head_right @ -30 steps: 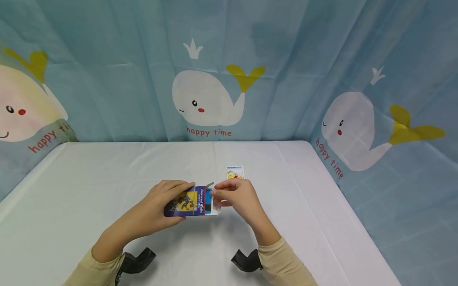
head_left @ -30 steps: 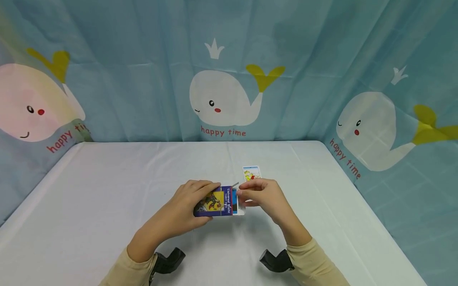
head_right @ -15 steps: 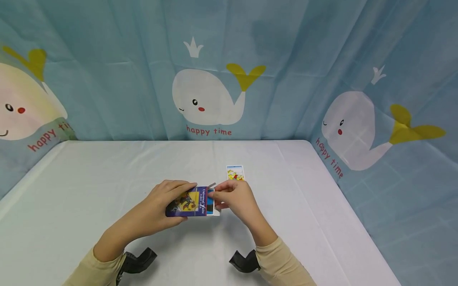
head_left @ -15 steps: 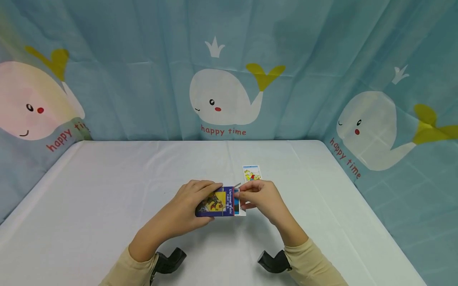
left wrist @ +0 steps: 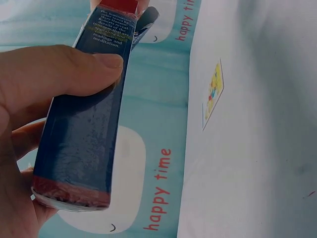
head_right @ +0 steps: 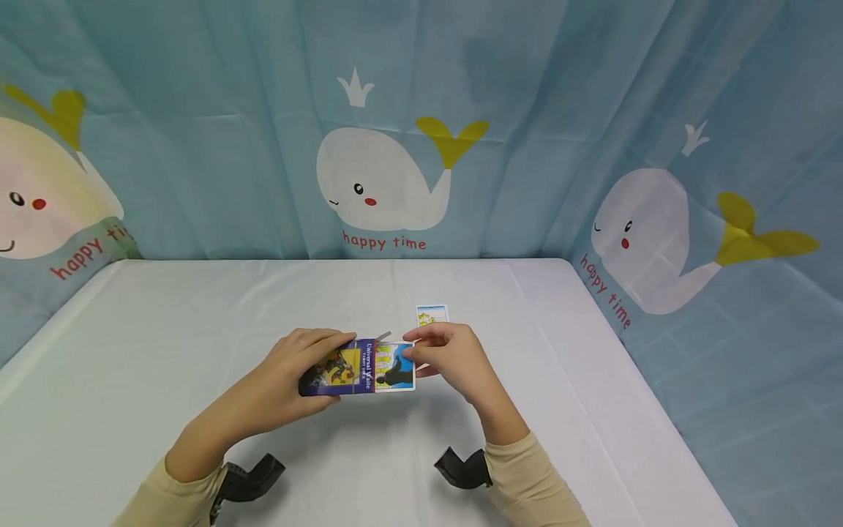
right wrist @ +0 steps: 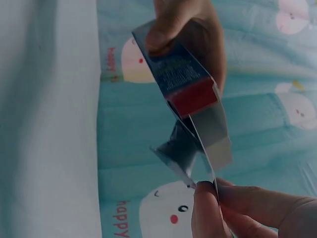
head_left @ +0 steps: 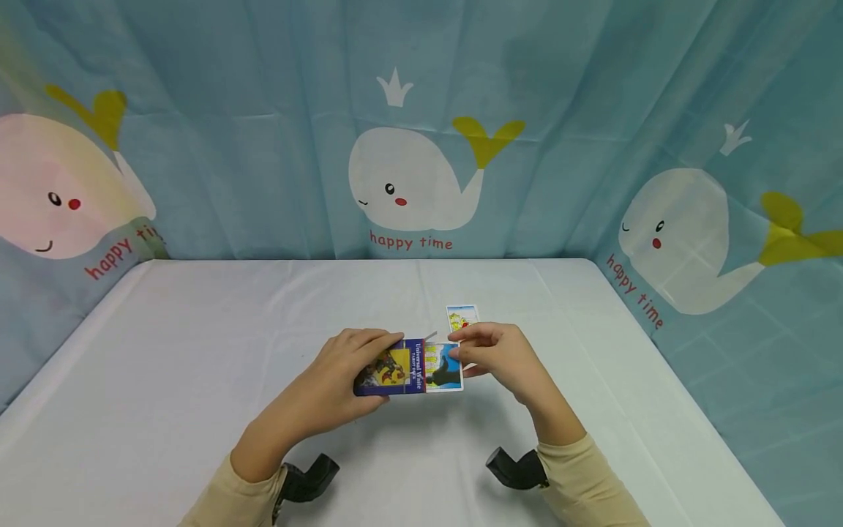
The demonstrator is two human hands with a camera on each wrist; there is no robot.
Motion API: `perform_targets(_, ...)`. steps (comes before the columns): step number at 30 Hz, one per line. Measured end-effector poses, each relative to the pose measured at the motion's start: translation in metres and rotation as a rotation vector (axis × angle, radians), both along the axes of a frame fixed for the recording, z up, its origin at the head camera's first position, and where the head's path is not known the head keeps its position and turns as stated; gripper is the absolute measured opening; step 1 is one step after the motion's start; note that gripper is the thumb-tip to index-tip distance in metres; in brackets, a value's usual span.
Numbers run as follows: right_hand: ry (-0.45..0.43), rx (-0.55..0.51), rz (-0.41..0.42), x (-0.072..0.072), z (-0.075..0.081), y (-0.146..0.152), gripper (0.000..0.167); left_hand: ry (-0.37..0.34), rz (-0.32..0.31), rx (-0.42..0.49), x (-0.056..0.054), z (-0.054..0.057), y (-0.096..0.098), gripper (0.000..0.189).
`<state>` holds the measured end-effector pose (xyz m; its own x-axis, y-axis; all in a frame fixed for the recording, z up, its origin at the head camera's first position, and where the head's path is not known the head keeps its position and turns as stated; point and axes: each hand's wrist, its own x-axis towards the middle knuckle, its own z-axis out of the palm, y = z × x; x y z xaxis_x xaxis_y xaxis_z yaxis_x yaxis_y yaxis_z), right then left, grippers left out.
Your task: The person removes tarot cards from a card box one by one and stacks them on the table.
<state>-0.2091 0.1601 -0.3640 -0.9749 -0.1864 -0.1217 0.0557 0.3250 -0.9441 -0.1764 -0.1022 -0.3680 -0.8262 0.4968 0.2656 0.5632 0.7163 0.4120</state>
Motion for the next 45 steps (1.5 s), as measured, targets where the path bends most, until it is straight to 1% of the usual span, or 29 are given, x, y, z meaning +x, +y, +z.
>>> perform_targets(5, 0.019, 0.012, 0.02, -0.001, 0.004, 0.009, 0.026, 0.0, 0.008, 0.009, 0.0, 0.0, -0.001, 0.078)
perform_targets(11, 0.028, 0.029, 0.041, -0.001, 0.006, 0.013, 0.026, 0.0, -0.001, 0.004, 0.0, 0.0, -0.001, 0.077)
perform_targets(16, 0.032, 0.054, 0.016, -0.002, 0.008, 0.015, 0.024, -0.008, -0.007, 0.003, 0.0, 0.001, -0.001, 0.077)
perform_targets(20, 0.033, 0.077, 0.001, -0.002, 0.011, 0.019, 0.023, -0.004, 0.003, 0.001, 0.0, 0.001, -0.001, 0.078)
perform_targets(26, 0.024, 0.122, 0.042, -0.002, 0.016, 0.027, 0.024, -0.011, -0.011, -0.002, 0.0, 0.002, -0.001, 0.078)
perform_targets(33, 0.034, 0.14, 0.058, -0.003, 0.019, 0.035, 0.025, -0.005, 0.001, -0.002, 0.0, 0.0, -0.001, 0.078)
perform_targets(39, 0.016, 0.152, 0.09, -0.003, 0.02, 0.039, 0.026, -0.001, -0.016, 0.002, -0.001, 0.0, -0.002, 0.078)
perform_targets(45, 0.022, 0.196, 0.078, -0.003, 0.023, 0.043, 0.025, 0.009, -0.003, -0.002, -0.001, 0.0, -0.003, 0.078)
